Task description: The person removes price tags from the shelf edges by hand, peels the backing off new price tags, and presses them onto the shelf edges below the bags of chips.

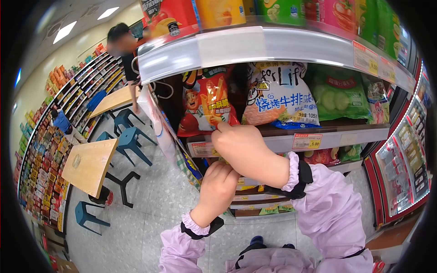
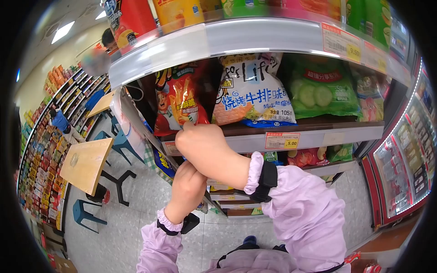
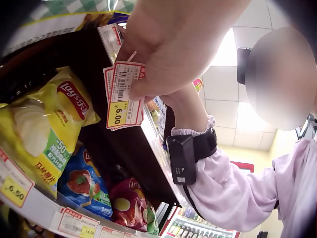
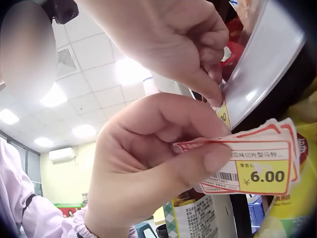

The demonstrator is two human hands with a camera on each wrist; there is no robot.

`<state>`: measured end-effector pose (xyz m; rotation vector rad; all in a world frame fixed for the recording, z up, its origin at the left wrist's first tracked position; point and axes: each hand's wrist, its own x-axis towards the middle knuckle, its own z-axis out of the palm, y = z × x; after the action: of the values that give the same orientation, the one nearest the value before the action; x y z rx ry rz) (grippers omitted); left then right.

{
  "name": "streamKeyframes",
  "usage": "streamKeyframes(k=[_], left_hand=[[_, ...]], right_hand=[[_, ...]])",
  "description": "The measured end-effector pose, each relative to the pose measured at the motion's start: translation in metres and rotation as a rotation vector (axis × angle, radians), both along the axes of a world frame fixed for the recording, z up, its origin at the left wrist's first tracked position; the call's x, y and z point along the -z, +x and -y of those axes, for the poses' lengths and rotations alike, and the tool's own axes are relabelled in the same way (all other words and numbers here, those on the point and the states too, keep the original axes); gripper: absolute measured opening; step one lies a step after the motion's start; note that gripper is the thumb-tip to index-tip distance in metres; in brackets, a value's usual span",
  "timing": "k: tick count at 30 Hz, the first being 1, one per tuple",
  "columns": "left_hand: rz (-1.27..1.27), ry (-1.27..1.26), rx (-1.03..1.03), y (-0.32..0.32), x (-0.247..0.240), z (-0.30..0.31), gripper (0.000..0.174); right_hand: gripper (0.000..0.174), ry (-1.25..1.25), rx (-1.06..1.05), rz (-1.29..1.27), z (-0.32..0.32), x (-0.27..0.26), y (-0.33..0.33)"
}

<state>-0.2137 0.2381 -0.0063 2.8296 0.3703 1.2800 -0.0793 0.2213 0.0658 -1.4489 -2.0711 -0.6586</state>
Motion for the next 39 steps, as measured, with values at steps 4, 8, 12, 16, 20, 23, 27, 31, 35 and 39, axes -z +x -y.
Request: streamKeyframes(k=[4, 8, 12, 16, 20, 23, 27, 31, 35, 39], left_hand=[[-0.013, 0.011, -0.040, 0.004, -0.002, 0.002, 0.025], [-0.003, -0.007, -0.029, 0.008, -0.005, 0.002, 0.025], [0.065, -0.028, -0.015, 0.010, -0.010, 0.005, 0.028], [0.132, -0.048, 0.005, 0.011, -0.015, 0.008, 0.029], [0.159, -0.021, 0.036, 0.014, -0.024, 0.018, 0.027], [0.179, -0.043, 0.094, 0.020, -0.026, 0.032, 0.025], [0.156, 0.008, 0.050, 0.039, -0.020, 0.048, 0.025], [0.117, -0.054, 0.141, 0.064, -0.011, 0.057, 0.025], [0.082, -0.071, 0.233, 0.084, -0.006, 0.071, 0.023], [0.052, -0.138, 0.296, 0.099, 0.006, 0.083, 0.021]], right_hand=[[0.011, -0.030, 0.010, 0.021, -0.004, 0.001, -0.002], [0.011, -0.018, 0.025, 0.035, -0.002, -0.003, 0.001], [0.013, 0.037, 0.024, 0.023, 0.008, -0.013, 0.010], [0.018, 0.053, -0.015, -0.008, 0.038, -0.026, 0.026], [0.019, 0.015, -0.078, -0.098, 0.070, -0.015, 0.049], [0.018, -0.023, -0.127, -0.193, 0.095, 0.000, 0.065], [0.024, -0.113, -0.088, -0.270, 0.127, 0.019, 0.081], [0.023, -0.150, -0.096, -0.355, 0.149, 0.038, 0.096], [0.015, -0.148, -0.063, -0.526, 0.167, 0.051, 0.108], [0.014, -0.127, -0.044, -0.657, 0.185, 0.066, 0.120]])
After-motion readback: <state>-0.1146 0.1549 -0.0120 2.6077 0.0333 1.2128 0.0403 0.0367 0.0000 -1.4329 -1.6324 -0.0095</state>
